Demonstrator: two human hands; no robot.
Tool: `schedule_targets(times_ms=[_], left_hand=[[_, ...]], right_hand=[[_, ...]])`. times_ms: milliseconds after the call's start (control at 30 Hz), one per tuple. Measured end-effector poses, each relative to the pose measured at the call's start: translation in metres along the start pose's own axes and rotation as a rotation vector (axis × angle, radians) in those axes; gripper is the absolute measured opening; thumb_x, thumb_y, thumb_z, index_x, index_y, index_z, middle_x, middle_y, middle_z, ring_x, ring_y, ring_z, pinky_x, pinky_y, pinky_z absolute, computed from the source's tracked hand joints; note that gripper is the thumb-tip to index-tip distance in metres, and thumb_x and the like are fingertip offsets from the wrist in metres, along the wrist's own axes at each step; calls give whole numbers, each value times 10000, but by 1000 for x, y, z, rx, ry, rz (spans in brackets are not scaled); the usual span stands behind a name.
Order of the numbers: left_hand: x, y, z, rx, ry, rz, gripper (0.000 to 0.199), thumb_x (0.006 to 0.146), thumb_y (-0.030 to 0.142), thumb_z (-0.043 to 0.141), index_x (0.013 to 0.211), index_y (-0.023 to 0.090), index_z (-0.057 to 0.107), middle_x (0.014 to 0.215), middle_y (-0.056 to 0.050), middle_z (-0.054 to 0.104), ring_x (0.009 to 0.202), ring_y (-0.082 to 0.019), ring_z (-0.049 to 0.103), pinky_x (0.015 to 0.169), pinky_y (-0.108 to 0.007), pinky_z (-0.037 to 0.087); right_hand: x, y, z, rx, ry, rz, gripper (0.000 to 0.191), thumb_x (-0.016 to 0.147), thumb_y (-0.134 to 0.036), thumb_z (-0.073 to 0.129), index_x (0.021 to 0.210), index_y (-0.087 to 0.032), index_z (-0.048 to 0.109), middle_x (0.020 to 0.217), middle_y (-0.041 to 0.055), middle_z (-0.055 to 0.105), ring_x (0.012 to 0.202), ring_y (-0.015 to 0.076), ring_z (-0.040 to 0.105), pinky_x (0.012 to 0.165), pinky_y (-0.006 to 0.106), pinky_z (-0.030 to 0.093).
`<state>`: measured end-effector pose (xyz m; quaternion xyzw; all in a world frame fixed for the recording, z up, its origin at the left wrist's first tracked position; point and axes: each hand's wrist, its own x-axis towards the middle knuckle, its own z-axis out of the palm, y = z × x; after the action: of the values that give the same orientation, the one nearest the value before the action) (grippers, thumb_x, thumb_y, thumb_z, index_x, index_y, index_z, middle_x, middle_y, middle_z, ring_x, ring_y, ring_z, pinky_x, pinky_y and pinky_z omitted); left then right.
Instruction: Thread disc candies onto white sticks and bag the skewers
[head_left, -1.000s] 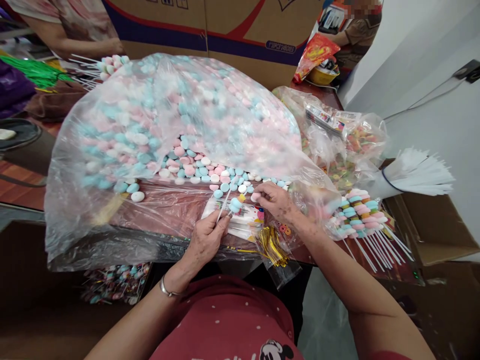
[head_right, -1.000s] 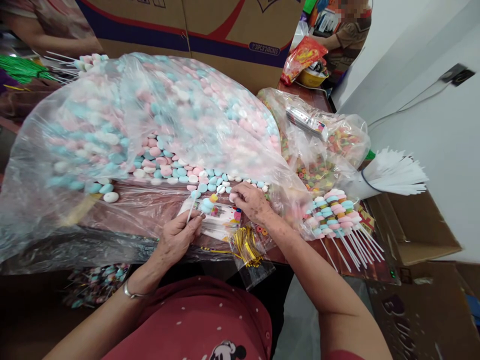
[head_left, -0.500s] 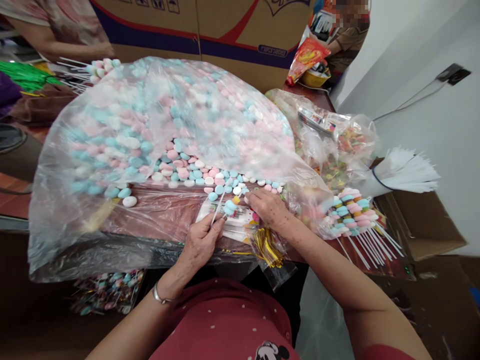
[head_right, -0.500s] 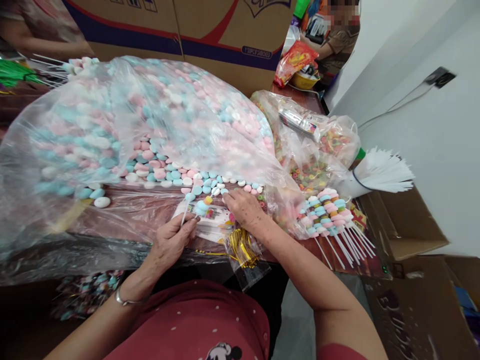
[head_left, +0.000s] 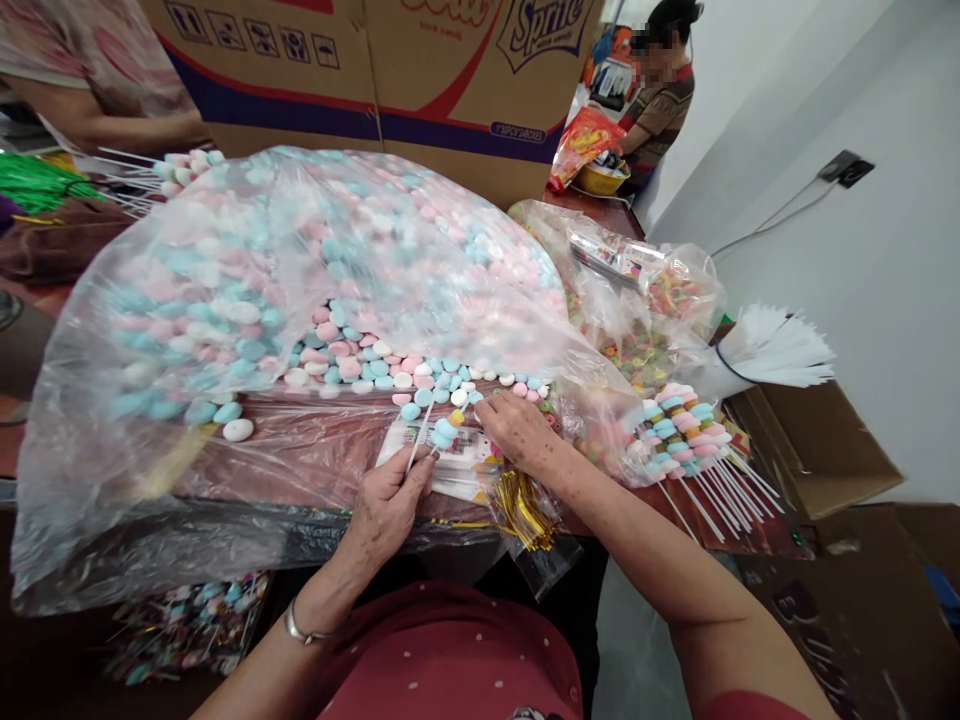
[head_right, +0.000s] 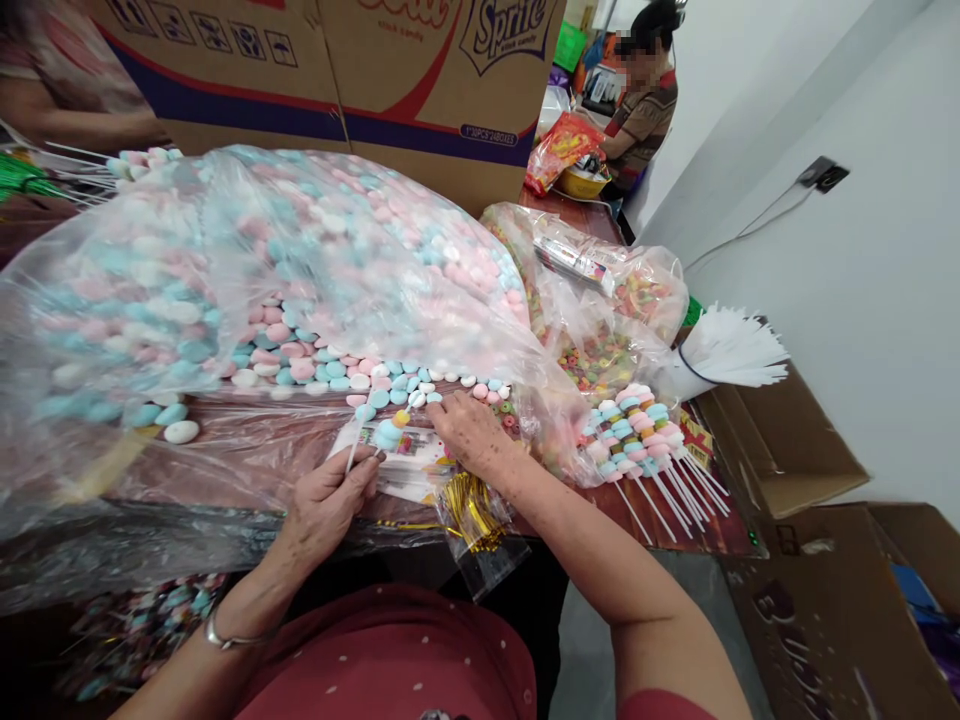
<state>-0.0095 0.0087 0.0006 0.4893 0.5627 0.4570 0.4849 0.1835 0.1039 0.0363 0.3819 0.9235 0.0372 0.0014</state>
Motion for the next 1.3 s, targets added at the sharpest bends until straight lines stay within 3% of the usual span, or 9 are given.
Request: schedule_targets(times_ms=[133,233,367,467,600,767,1067,1300], left_hand=[[0,1,0,15,-5,20,293,882,440,546,785,171,611,566,48,448,508,-96,367,474,-217,311],[0,1,-1,36,-18,35,286,896,430,527,800,176,616,567,48,465,501,-98,373,479,-221,310],[1,2,-1,80,-29,47,288,908,425,501,815,176,613,576,49,473,507,-100,381,499,-225,315],[2,6,-1,132,-45,61,287,902,409,487,771,176,594,561,50,461,531,-106,398,528,-226,326],[4,11,-1,205,-73,76,285,894,390,475,744,176,589,570,46,478,562,-111,422,560,-225,340],[4,14,-1,220,-76,61,278,891,381,461,733,185,577,557,51,467,549,-113,419,553,-225,337],[5,14,0,214,-59,73,295,876,394,473,783,176,649,553,48,463,544,-117,411,542,-224,338],[5,13,1,182,-44,63,300,874,401,490,719,174,611,541,47,463,535,-113,417,539,-223,340]], right_hand=[[4,-3,4,21,40,45,188,922,-81,476,1000,-144,635,935,132,690,896,239,611,744,321,463],[8,1,8,186,121,189,178,849,-80,522,943,-166,645,920,113,707,874,222,626,750,312,470],[10,15,9,762,277,455,125,779,-234,591,883,-205,656,770,19,691,673,168,600,624,284,454],[11,22,3,1317,337,618,260,680,-399,682,855,-208,661,674,-23,651,512,128,528,473,258,390],[12,22,-6,1677,325,676,369,526,-383,795,818,-196,669,639,-27,655,486,122,542,407,236,364],[13,18,-10,1778,367,643,332,503,-321,832,763,-187,674,630,-25,672,500,124,577,390,220,387],[11,18,-5,1754,370,605,281,552,-327,821,775,-201,707,657,-26,693,510,114,580,413,219,433],[10,18,-7,1807,364,625,349,500,-345,869,772,-198,707,682,-31,702,555,110,601,454,218,498]])
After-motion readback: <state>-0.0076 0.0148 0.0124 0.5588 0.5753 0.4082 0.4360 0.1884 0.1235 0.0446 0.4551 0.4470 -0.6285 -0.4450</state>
